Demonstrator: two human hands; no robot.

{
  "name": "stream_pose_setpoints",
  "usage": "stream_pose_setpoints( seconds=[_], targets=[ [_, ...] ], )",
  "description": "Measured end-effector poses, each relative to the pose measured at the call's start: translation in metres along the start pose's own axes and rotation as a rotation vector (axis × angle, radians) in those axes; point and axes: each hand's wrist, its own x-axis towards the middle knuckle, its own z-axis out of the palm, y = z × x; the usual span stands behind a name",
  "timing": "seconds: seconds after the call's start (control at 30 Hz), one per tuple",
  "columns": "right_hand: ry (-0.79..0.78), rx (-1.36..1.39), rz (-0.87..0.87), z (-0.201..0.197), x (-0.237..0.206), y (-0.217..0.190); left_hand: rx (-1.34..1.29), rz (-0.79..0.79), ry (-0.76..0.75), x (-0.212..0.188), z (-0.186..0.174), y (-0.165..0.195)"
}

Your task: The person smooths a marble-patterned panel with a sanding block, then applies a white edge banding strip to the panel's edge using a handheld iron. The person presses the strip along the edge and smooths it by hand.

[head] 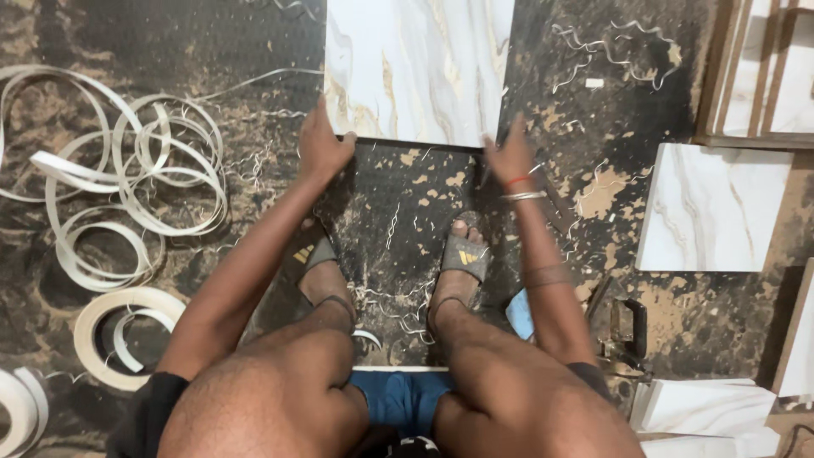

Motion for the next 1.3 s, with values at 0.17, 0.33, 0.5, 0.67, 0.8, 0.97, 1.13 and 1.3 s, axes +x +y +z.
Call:
stream_pose_setpoints(
  seconds=[0.17, 0.33, 0.5, 0.67, 0.8, 0.97, 1.13, 1.3],
  targets=[
    [0.056, 0.178, 0.386, 0.007, -0.008, -0.013, -0.086, -0.253, 0.056, 0.006, -0.006, 0.013],
    [-0.247, 1.012, 0.659, -0.027, -0.011, 0.013, -0.418, -0.477, -0.293, 0.010, -0.031, 0.001],
    [-0.294, 0.877, 0.485, -0.049, -0.040, 0.026, -0.519, -0.451, -0.512, -0.008, -0.034, -0.005],
    [-0.283, 0.760, 0.273, -0.111, -0.053, 0.018, -0.140, 0.038, -0.233, -0.035, 0.001, -0.021],
    [-0.110, 0.484, 0.074, -0.156, -0.036, -0.018, -0.073, 0.260, -0.125, -0.050, 0.044, -0.022],
    [0.257, 0.372, -0.206, -0.153, -0.048, -0.078, -0.358, 0.464, -0.255, -0.071, 0.073, -0.012],
    [0.282, -0.163, -0.564, -0.130, -0.070, -0.096, -0.037, 0.289, -0.259, -0.094, 0.050, -0.019],
    [0.212, -0.282, -0.690, -0.099, -0.072, -0.100, 0.166, 0.243, 0.237, -0.101, 0.009, -0.044]
  ],
)
